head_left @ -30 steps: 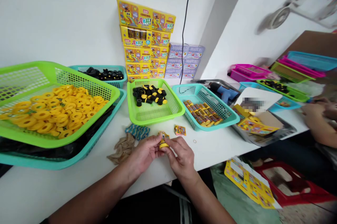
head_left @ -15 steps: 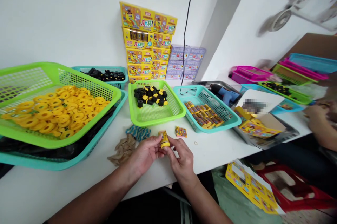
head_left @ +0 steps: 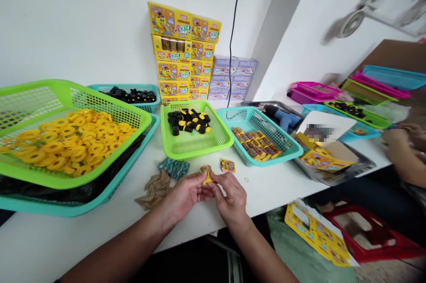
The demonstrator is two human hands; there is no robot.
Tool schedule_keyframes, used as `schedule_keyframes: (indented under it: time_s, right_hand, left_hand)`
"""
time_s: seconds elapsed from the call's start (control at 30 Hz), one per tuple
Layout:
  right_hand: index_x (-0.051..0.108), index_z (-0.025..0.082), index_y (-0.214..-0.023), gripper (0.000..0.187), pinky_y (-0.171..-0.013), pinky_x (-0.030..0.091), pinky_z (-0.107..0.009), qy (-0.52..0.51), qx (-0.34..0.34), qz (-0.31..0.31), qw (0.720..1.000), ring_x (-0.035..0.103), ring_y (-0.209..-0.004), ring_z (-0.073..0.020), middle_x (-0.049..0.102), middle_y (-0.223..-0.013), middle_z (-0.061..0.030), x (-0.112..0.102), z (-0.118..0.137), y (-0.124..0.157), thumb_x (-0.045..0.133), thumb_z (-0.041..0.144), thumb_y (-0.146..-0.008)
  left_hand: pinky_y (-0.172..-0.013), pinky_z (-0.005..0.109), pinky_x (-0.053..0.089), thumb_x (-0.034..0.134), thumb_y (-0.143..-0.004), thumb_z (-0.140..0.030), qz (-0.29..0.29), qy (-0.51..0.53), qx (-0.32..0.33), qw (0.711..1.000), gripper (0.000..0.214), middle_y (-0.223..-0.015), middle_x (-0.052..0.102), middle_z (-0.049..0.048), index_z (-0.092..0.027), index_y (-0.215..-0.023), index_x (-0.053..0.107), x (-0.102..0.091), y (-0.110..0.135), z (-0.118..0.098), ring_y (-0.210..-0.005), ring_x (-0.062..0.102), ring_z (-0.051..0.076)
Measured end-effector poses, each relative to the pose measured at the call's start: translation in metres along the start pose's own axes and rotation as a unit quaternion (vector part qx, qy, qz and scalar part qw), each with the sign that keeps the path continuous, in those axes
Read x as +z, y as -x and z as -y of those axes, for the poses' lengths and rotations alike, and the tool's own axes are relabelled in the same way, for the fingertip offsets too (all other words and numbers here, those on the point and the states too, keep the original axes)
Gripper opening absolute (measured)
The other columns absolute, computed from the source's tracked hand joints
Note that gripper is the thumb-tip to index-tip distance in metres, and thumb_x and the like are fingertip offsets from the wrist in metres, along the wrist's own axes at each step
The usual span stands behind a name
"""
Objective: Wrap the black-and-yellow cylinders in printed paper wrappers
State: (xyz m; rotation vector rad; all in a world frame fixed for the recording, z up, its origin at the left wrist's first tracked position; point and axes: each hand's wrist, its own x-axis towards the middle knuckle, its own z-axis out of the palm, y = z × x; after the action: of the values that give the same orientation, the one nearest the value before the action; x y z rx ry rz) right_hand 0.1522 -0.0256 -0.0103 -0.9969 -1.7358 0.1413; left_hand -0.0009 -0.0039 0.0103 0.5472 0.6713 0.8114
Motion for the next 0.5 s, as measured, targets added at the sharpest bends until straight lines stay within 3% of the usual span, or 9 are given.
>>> schedule_keyframes:
  time_s: [0.13, 0.3, 0.4, 0.5]
  right_hand:
    - [0.064, 0.022, -0.113, 0.024, -0.068, 0.052, -0.032, 0.005, 0.024, 0.025, 0.999, 0.061, -0.077, -0.0187, 0.065, -0.084, -0.0055, -0.003, 0.005, 0.000, 0.060, 0.017, -0.090]
    - [0.059, 0.019, -0.117, 0.035, -0.071, 0.052, -0.033, 0.042, 0.107, 0.094, 0.989, 0.062, -0.081, -0.0204, 0.065, -0.090, -0.0069, -0.004, 0.020, -0.005, 0.067, 0.030, -0.084]
    - [0.060, 0.019, -0.100, 0.029, -0.068, 0.051, -0.031, 0.080, 0.164, 0.108, 0.977, 0.061, -0.076, -0.0195, 0.065, -0.086, -0.0051, -0.002, 0.023, -0.010, 0.069, 0.023, -0.073]
    - [0.058, 0.020, -0.093, 0.025, -0.065, 0.049, -0.027, 0.095, 0.179, 0.124, 0.971, 0.060, -0.073, -0.0175, 0.064, -0.082, -0.0026, -0.011, 0.013, -0.025, 0.066, 0.020, -0.069]
  left_hand:
    - [-0.062, 0.026, 0.050, 0.074, -0.077, -0.032, -0.013, 0.007, 0.022, 1.000, 0.024, -0.079, 0.069, 0.0056, -0.015, -0.092, 0.066, 0.000, 0.000, 0.002, -0.065, 0.063, 0.015]
    - [-0.069, 0.029, 0.053, 0.077, -0.074, -0.026, -0.047, -0.019, 0.093, 0.994, 0.031, -0.095, 0.070, 0.0047, -0.019, -0.101, 0.063, 0.001, 0.001, 0.007, -0.079, 0.067, 0.018]
    - [-0.063, 0.029, 0.052, 0.070, -0.081, -0.039, -0.035, -0.037, 0.079, 0.996, 0.035, -0.093, 0.070, 0.0059, -0.019, -0.108, 0.061, 0.003, 0.002, 0.005, -0.071, 0.065, 0.017]
    - [-0.052, 0.027, 0.048, 0.059, -0.082, -0.057, -0.053, -0.082, 0.066, 0.993, 0.054, -0.085, 0.070, 0.0064, -0.019, -0.121, 0.055, 0.004, 0.003, 0.002, -0.062, 0.064, 0.018]
